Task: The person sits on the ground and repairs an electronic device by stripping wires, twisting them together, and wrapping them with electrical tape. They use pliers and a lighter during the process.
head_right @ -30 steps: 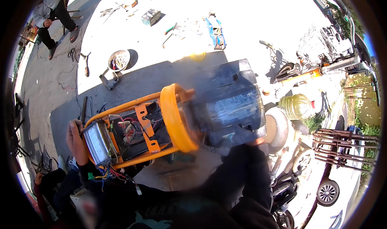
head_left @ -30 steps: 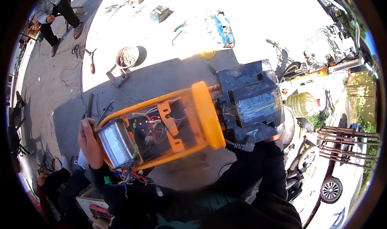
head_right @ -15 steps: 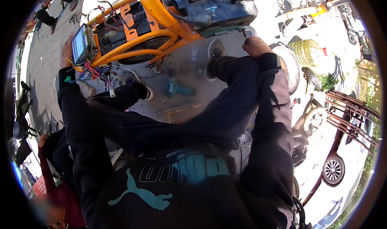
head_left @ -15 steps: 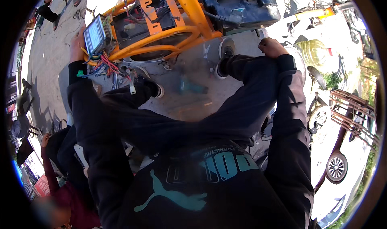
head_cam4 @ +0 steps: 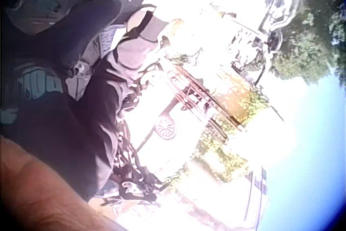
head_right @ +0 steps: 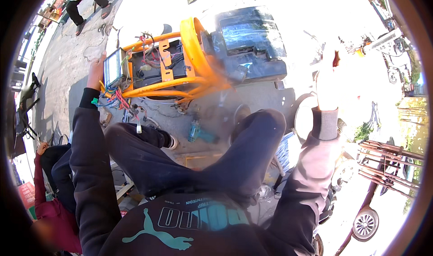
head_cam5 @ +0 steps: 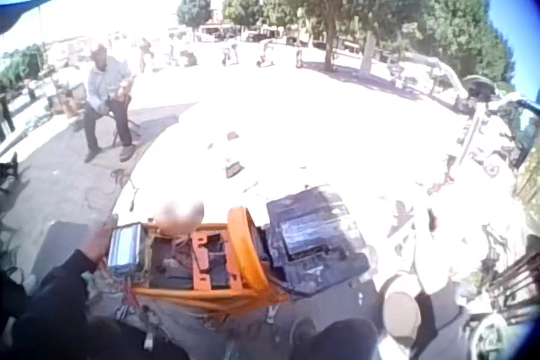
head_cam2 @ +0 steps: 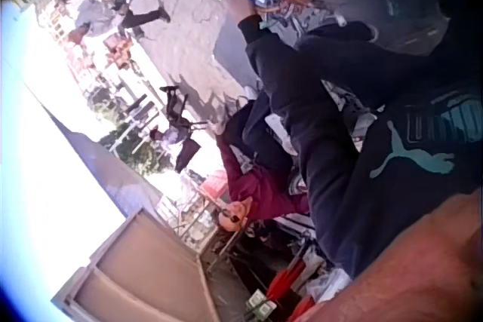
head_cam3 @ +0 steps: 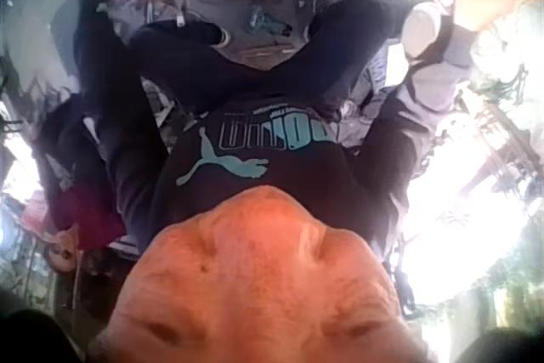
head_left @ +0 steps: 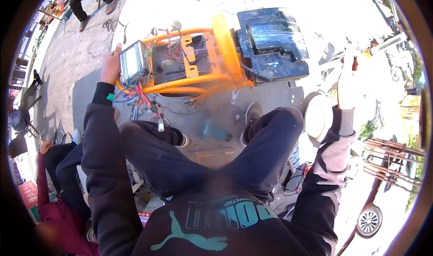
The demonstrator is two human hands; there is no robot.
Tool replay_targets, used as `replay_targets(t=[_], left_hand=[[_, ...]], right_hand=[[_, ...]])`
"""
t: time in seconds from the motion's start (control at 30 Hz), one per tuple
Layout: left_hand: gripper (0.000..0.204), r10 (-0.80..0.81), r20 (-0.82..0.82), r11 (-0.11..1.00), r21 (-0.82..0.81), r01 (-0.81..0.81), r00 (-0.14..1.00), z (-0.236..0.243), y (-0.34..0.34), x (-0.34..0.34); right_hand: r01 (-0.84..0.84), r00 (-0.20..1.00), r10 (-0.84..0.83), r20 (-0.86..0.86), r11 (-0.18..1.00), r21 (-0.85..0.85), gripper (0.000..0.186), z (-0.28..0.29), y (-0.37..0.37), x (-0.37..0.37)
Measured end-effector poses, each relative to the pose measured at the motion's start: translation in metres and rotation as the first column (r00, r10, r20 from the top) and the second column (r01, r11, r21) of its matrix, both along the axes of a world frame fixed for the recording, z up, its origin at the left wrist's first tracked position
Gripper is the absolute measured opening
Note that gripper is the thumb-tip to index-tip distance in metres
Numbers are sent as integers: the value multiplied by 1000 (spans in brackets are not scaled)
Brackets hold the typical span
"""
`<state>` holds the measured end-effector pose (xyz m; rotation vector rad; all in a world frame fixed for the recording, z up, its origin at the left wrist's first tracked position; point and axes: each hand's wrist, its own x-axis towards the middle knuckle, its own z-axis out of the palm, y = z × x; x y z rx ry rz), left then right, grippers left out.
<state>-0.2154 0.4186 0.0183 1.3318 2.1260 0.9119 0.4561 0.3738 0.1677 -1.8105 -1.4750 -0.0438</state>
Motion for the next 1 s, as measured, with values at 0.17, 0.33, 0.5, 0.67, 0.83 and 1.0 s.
replay_targets(t=[0.17,0.33,0.5,0.67,0.83,1.0], left_hand=[[52,-70,284,995,-52,89,956,16,-32,21],[48,95,414,986,-165,-28,905,43,-54,39],[47,50,291,972,-234,20,955,58,-38,50],[48,77,263,958,-287,1,962,57,-33,46],[48,59,195,944,-330,9,979,56,-37,44],[49,38,260,932,-357,59,965,40,-43,37]], right_hand=[[-601,775,627,84,771,-208,31,46,109,-107],[-604,720,659,-215,443,-662,36,46,181,-174],[-590,465,885,20,326,-739,44,2,178,-177],[-545,555,832,-13,351,-761,42,8,185,-191],[-527,566,824,8,369,-766,38,9,185,-191],[-520,572,820,22,384,-763,36,9,183,-190]])
